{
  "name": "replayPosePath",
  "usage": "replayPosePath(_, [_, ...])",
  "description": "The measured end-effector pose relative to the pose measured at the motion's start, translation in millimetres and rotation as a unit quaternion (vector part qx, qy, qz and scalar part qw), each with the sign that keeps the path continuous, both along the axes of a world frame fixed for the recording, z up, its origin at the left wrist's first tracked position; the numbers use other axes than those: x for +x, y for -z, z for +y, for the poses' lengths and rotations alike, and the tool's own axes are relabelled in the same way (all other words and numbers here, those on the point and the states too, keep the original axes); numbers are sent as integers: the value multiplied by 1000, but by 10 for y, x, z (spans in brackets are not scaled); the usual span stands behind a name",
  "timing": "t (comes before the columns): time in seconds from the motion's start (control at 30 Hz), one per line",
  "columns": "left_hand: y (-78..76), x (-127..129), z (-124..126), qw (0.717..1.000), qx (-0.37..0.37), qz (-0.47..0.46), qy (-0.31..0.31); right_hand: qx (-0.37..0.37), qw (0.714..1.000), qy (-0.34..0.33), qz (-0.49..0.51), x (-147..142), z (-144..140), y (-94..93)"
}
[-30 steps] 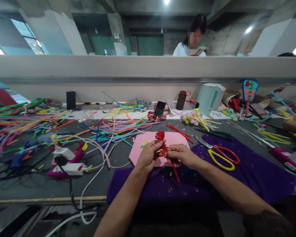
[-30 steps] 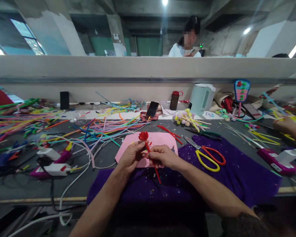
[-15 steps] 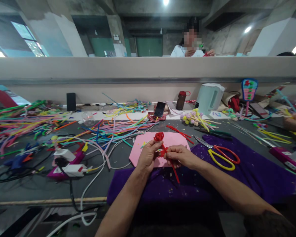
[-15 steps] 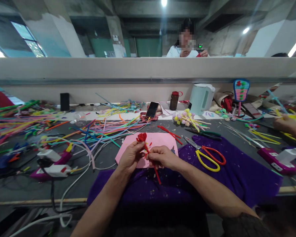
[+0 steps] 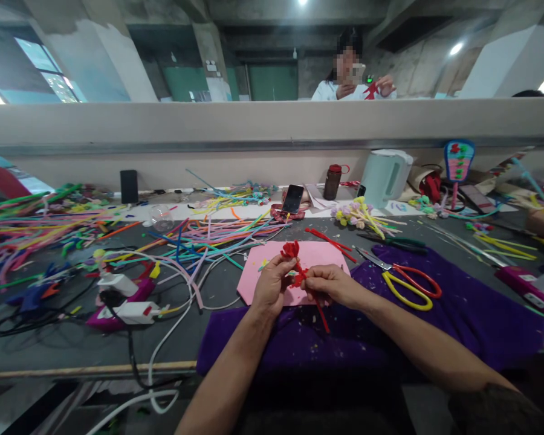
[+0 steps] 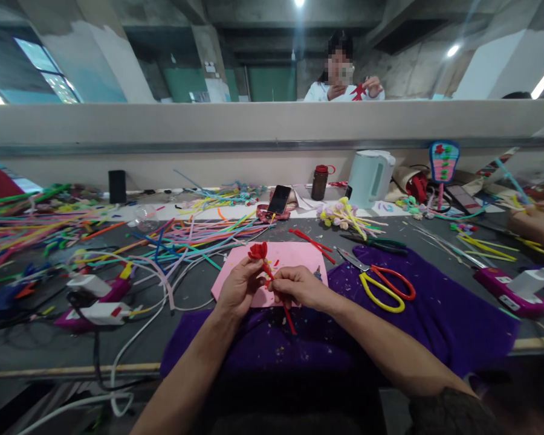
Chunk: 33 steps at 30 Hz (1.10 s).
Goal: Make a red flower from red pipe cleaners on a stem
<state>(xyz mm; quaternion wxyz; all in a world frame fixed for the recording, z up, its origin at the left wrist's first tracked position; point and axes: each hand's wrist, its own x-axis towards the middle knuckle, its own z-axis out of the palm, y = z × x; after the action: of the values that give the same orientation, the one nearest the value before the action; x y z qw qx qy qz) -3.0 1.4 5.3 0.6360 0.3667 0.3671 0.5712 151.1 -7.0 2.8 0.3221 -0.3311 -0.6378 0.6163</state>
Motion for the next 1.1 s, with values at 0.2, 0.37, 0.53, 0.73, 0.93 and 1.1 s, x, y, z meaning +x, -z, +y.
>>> replayPosePath(0.2, [-1, -10, -6, 999, 19, 37, 17, -5, 1000, 17, 12, 20, 10, 10])
replayPosePath(0.37, [23, -33, 6, 994, 3, 32, 101, -9, 1000, 2, 30, 21, -23, -15])
replayPosePath(0.53, [4, -47, -10, 993, 25, 88, 73, -25, 998, 12, 52, 34, 2, -3])
replayPosePath(0.73, [-17, -57, -4, 994, 48, 84, 46, -82, 989, 29, 120, 95, 98, 9])
replayPosePath(0.93, [-16, -60, -6, 995, 17, 79, 66, -112, 984, -4, 135, 102, 89, 0])
replayPosePath(1.1, [-34, -62, -9, 993, -29, 3, 114, -107, 987, -14, 118, 89, 69, 13])
